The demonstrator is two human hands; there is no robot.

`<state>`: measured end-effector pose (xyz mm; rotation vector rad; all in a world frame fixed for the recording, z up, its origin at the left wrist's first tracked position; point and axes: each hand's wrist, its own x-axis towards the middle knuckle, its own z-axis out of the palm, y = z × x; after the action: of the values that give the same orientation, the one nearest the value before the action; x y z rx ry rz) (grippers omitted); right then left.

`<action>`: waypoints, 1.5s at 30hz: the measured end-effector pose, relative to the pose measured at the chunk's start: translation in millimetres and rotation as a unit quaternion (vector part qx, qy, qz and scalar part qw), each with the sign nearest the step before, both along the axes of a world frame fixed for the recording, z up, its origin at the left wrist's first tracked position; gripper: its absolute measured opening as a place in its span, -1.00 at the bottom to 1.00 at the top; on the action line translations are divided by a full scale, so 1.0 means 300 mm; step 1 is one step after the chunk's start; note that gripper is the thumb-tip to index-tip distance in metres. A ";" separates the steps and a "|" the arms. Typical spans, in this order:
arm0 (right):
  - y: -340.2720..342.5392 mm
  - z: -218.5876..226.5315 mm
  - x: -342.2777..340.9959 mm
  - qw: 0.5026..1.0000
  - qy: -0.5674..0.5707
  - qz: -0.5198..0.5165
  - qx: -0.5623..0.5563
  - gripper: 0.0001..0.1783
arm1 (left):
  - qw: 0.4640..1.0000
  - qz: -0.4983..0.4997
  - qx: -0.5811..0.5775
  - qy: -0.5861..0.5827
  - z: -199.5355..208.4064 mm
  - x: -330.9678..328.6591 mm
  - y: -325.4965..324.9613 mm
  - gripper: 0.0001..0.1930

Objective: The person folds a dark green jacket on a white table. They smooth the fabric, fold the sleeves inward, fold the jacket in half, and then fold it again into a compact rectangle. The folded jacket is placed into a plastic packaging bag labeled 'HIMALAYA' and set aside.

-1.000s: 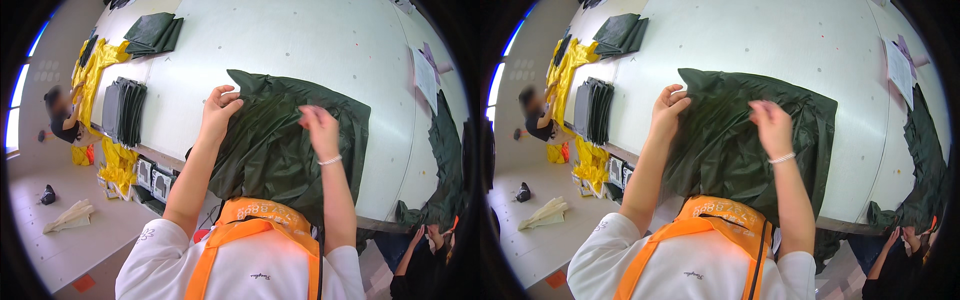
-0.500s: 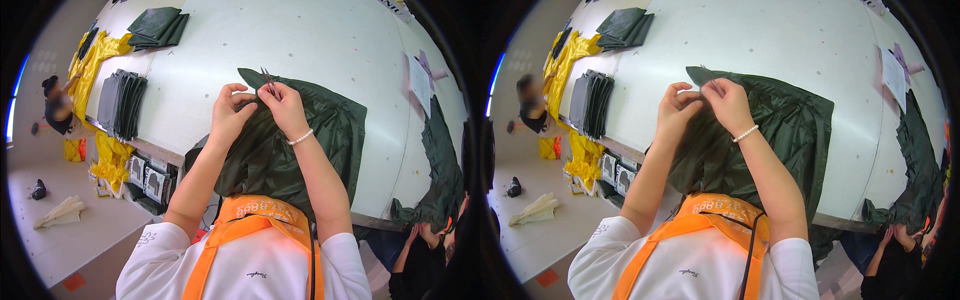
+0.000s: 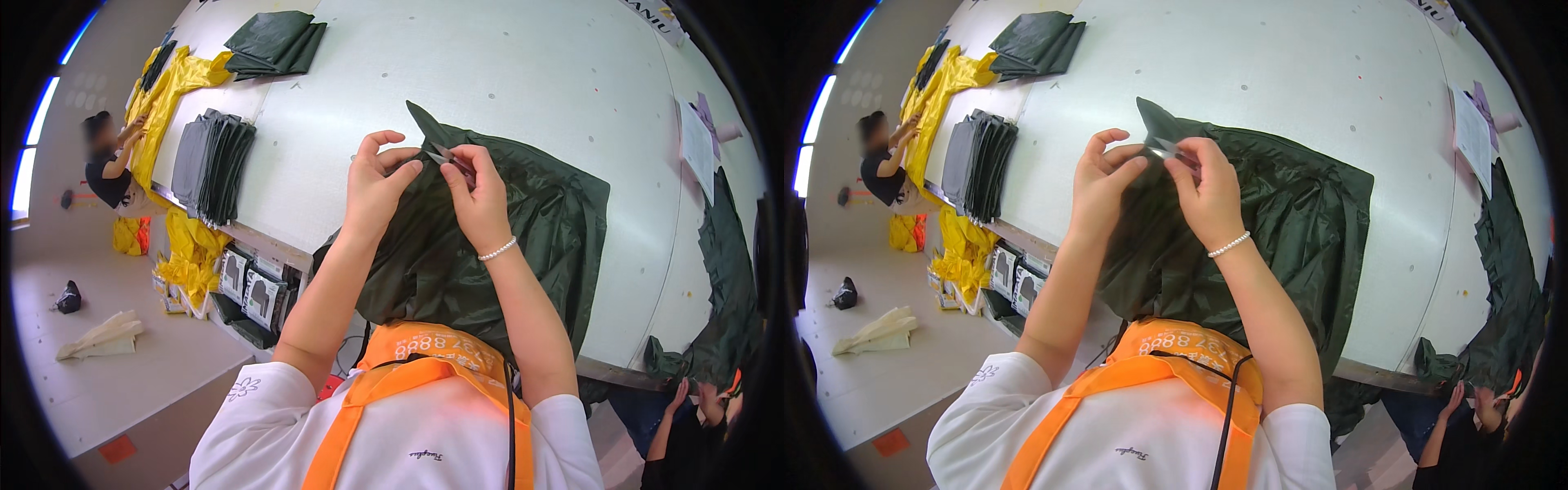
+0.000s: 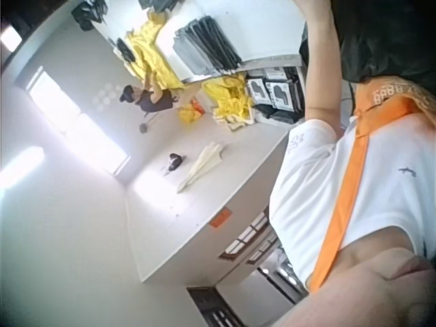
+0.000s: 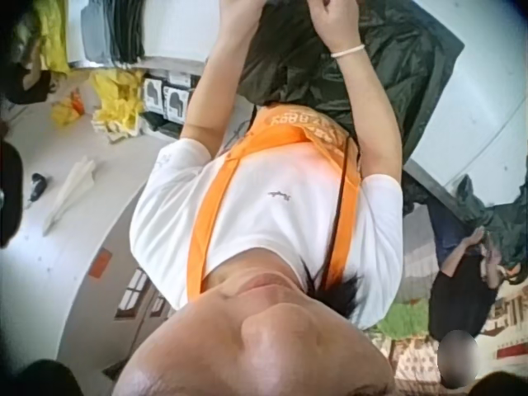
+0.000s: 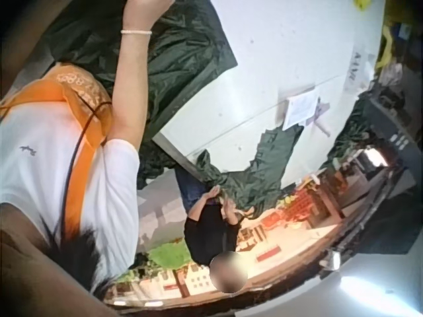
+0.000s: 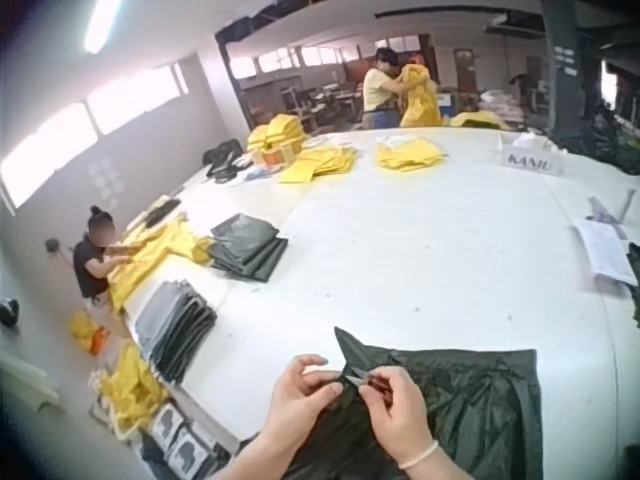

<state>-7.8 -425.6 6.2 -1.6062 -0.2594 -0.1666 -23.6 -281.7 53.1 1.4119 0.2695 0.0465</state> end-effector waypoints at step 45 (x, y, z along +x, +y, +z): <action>-0.049 0.011 0.092 0.958 0.211 -0.017 0.193 -0.78 | 0.989 -0.070 0.060 0.119 0.003 -0.002 0.006 -0.83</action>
<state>19.8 -440.3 9.4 -1.2198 0.1282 0.0974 -24.2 -280.0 53.8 1.5540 0.3688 -0.2275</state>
